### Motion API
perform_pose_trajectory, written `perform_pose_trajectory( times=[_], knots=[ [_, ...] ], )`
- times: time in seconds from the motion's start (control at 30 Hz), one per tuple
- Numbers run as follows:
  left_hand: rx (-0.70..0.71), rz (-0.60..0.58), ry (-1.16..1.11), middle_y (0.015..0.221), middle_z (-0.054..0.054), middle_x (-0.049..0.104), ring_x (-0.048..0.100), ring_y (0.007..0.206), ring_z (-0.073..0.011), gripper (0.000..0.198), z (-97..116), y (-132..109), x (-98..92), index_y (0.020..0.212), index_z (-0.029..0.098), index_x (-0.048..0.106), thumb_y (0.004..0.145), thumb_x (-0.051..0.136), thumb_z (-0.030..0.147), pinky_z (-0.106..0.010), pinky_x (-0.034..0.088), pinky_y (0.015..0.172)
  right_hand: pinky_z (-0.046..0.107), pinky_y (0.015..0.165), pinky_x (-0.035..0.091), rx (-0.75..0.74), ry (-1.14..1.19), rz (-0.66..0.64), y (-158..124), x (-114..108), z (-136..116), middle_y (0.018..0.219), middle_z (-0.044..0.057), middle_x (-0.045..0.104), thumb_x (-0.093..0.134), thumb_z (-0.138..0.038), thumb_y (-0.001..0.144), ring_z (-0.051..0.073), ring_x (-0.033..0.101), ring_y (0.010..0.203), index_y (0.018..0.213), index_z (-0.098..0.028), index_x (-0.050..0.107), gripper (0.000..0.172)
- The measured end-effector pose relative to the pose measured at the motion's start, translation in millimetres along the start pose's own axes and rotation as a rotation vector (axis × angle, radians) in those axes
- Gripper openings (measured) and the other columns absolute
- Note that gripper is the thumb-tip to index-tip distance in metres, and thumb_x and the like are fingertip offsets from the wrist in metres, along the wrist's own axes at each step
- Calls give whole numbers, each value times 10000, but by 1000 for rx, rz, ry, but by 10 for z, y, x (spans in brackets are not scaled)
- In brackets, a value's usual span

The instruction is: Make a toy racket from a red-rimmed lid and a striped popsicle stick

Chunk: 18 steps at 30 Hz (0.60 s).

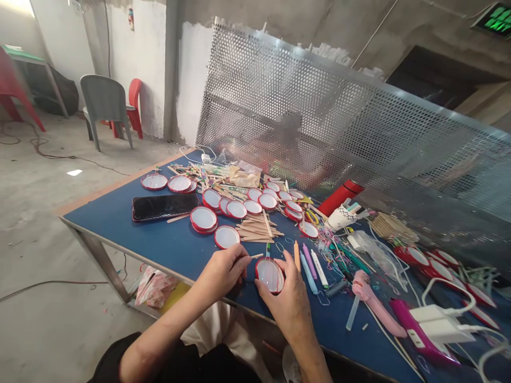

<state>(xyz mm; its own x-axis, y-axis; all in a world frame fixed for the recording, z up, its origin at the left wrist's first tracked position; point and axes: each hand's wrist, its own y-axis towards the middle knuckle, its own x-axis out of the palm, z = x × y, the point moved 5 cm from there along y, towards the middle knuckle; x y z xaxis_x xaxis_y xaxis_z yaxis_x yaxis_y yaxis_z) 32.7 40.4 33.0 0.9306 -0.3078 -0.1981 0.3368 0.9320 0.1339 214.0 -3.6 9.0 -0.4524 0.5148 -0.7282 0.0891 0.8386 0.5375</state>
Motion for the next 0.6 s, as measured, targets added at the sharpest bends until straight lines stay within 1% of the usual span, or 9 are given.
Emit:
perform_pose_trajectory(
  times=[0.23, 0.5, 0.6],
  knots=[
    [6, 2, 11, 605, 52, 629, 601, 503, -127, 183, -7, -6, 0, 761, 247, 510, 920, 497, 338, -220, 455, 535, 522, 911, 559, -14, -15, -34, 18, 10, -25, 1188, 178, 729, 679, -427, 848, 355, 693, 1105, 1479, -155, 376, 751],
    [10, 8, 19, 606, 52, 632, 601, 504, -127, 171, -8, -13, 3, 768, 248, 516, 920, 505, 325, -216, 451, 533, 521, 910, 558, -9, -42, -50, 12, 3, -58, 1194, 149, 737, 646, -394, 842, 351, 690, 1111, 1488, -180, 372, 734],
    [12, 2, 31, 617, 49, 632, 604, 513, -129, 177, -11, -12, 7, 772, 249, 509, 926, 491, 336, -220, 455, 542, 533, 902, 556, -8, -60, -81, 32, 6, -56, 1183, 153, 743, 659, -385, 818, 365, 694, 1095, 1475, -167, 392, 741]
  ],
)
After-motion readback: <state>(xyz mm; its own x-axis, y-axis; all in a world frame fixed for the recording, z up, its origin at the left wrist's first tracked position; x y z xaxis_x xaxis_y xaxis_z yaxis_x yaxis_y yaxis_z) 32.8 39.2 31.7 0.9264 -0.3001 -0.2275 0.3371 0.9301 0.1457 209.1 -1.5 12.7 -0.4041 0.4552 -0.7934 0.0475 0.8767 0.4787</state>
